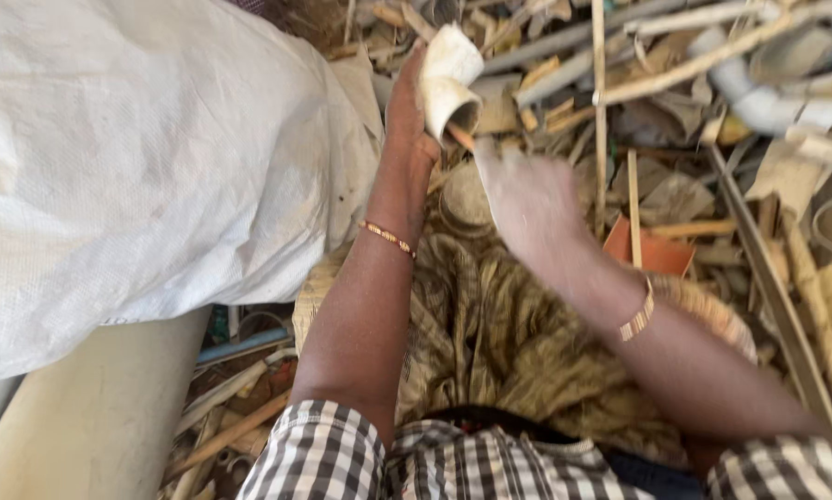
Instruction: The person uses a thin wooden stick to scrape and clean debris from the inside of various PVC pipe connectors and pieces, handling them one by one while sitting amidst a pile of scrap pipes.
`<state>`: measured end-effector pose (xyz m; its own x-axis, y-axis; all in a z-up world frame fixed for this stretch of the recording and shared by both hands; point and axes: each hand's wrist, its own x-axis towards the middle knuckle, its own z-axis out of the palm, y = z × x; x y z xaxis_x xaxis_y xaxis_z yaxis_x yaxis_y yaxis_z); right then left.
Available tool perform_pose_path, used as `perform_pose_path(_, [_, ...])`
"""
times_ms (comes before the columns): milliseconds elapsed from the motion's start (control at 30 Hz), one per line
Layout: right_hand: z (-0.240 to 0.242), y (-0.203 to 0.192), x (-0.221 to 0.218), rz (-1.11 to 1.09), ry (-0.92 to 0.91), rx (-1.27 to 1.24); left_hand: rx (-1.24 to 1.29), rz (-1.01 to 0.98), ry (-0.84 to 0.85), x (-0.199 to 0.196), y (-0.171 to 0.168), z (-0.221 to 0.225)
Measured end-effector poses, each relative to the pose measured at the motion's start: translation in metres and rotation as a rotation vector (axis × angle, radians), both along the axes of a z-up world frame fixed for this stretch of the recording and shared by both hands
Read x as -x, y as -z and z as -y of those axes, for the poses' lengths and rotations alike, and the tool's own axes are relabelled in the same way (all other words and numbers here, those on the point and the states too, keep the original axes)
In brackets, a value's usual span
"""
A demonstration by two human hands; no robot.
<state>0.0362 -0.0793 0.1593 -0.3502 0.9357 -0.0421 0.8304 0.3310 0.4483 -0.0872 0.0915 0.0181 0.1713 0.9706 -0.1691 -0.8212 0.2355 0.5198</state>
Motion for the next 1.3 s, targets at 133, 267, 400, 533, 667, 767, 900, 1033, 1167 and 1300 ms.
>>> perform_pose_path(133, [0.003, -0.004, -0.001, 0.042, -0.044, 0.001, -0.075, 0.069, 0.090, -0.005, 0.009, -0.016])
perform_pose_path(267, [0.008, 0.012, 0.000, 0.011, 0.018, 0.095, -0.078, -0.001, -0.020, 0.006, 0.021, -0.011])
perform_pose_path(400, [-0.005, 0.013, -0.013, 0.051, -0.016, -0.018, -0.105, -0.003, -0.006, 0.021, 0.001, -0.023])
perform_pose_path(533, [-0.003, 0.015, -0.024, -0.147, -0.007, -0.076, 0.154, -0.062, -0.120, 0.027, -0.011, -0.010])
perform_pose_path(667, [-0.004, 0.012, -0.026, -0.251, -0.048, -0.058, 0.058, 0.062, -0.040, 0.017, -0.034, 0.000])
perform_pose_path(767, [-0.001, 0.012, -0.024, -0.317, -0.081, -0.069, 0.065, -0.040, -0.046, 0.008, -0.046, 0.013])
perform_pose_path(900, [-0.001, 0.009, -0.024, -0.512, -0.143, -0.086, -0.093, 0.151, -0.010, 0.003, -0.058, 0.023])
perform_pose_path(1033, [-0.002, 0.004, -0.026, -0.582, -0.090, -0.069, -0.221, 0.205, 0.039, 0.002, -0.056, 0.027])
perform_pose_path(1167, [0.003, -0.008, -0.022, -0.523, -0.109, -0.122, -0.105, 0.122, -0.030, -0.010, -0.045, 0.018])
perform_pose_path(1300, [0.004, -0.010, -0.009, -0.292, -0.020, -0.085, -0.087, 0.084, -0.107, -0.016, -0.029, 0.008])
